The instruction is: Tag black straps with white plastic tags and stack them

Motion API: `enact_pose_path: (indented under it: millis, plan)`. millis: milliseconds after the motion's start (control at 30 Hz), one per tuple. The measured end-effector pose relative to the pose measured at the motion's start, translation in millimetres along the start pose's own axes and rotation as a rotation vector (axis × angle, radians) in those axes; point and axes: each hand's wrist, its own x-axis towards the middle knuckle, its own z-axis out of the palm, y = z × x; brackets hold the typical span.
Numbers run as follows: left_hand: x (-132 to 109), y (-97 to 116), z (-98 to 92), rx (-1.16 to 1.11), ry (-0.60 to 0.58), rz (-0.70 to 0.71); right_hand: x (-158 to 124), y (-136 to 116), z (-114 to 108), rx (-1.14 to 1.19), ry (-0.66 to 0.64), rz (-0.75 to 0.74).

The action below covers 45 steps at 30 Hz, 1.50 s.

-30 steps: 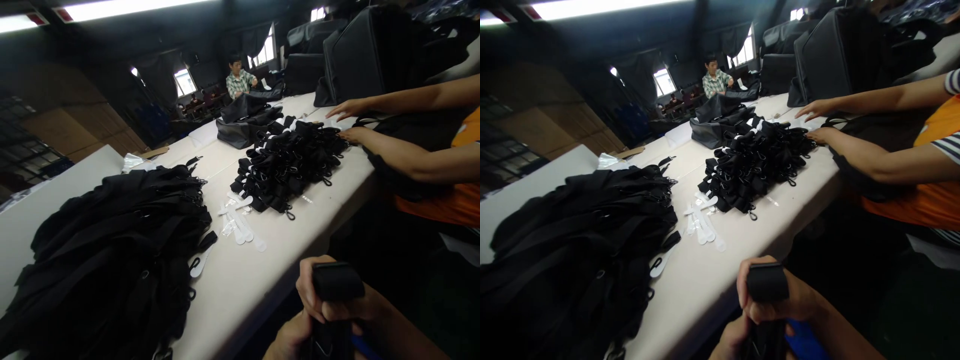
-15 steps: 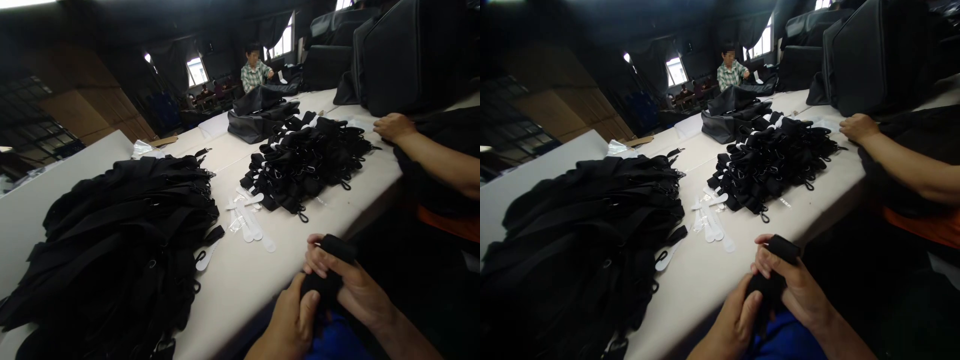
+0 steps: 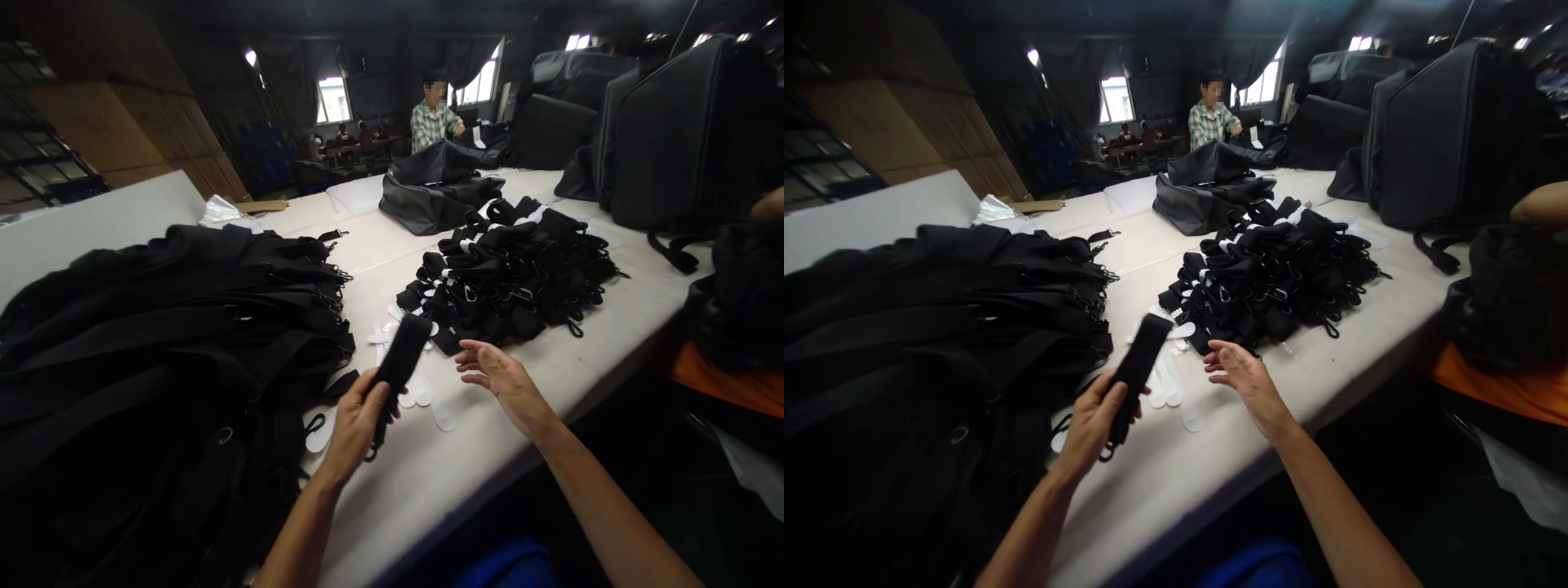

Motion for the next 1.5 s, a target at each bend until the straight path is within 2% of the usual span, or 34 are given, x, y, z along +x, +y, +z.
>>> enact_pose_path:
  millis: [67, 133, 167, 233, 400, 533, 633, 733, 833, 900, 967, 1033, 1100, 1200, 1367, 1433, 1500]
  plan:
    - [8, -1, -27.8, 0.027, 0.266, 0.055, 28, 12, 12, -0.396, 0.062, 0.015]
    - [12, -3, -48.0, 0.033, 0.444, 0.095, 47, 22, 30, -0.607, 0.097, 0.022]
    - [12, -3, -54.2, 0.028, 0.487, 0.108, 53, 25, 39, -0.651, 0.113, 0.021]
    - [12, -3, -59.1, 0.012, 0.501, 0.118, 58, 28, 54, -0.737, 0.138, 0.023]
    - [8, -2, -44.4, 0.0, 0.383, 0.119, 52, 26, 68, -0.82, 0.143, 0.02]
    - [3, -3, -30.9, -0.018, 0.304, 0.125, 51, 29, 71, -0.788, 0.131, 0.015]
    - [1, -5, -27.8, -0.042, 0.27, 0.117, 51, 31, 70, -0.721, 0.15, -0.021]
    - [0, -6, -28.2, -0.094, 0.24, 0.123, 46, 26, 62, -0.604, 0.221, -0.109]
    - [0, -6, -25.5, -0.243, 0.171, 0.112, 37, 10, 53, -0.444, 0.351, -0.178]
    - [0, -6, -20.4, -0.376, 0.117, 0.096, 29, -4, 54, -0.347, 0.429, -0.211]
    - [-2, -7, -13.4, -0.473, 0.048, 0.079, 21, -17, 62, -0.209, 0.451, -0.23]
    - [-5, -8, -6.1, -0.515, -0.057, 0.066, 10, -27, 75, 0.022, 0.385, -0.192]
    - [-8, -11, -0.1, -0.532, -0.151, 0.051, -2, -32, 88, 0.278, 0.259, -0.098]
    - [-8, -14, 4.5, -0.573, -0.201, 0.02, -17, -30, 101, 0.476, 0.094, 0.023]
    - [-5, -19, 3.2, -0.553, -0.259, -0.028, -27, -15, 97, 0.492, -0.066, 0.116]
    - [-4, -21, 4.2, -0.536, -0.258, -0.03, -30, -10, 91, 0.441, -0.075, 0.138]
    - [-4, -24, 7.1, -0.508, -0.24, -0.039, -36, -4, 86, 0.335, -0.019, 0.116]
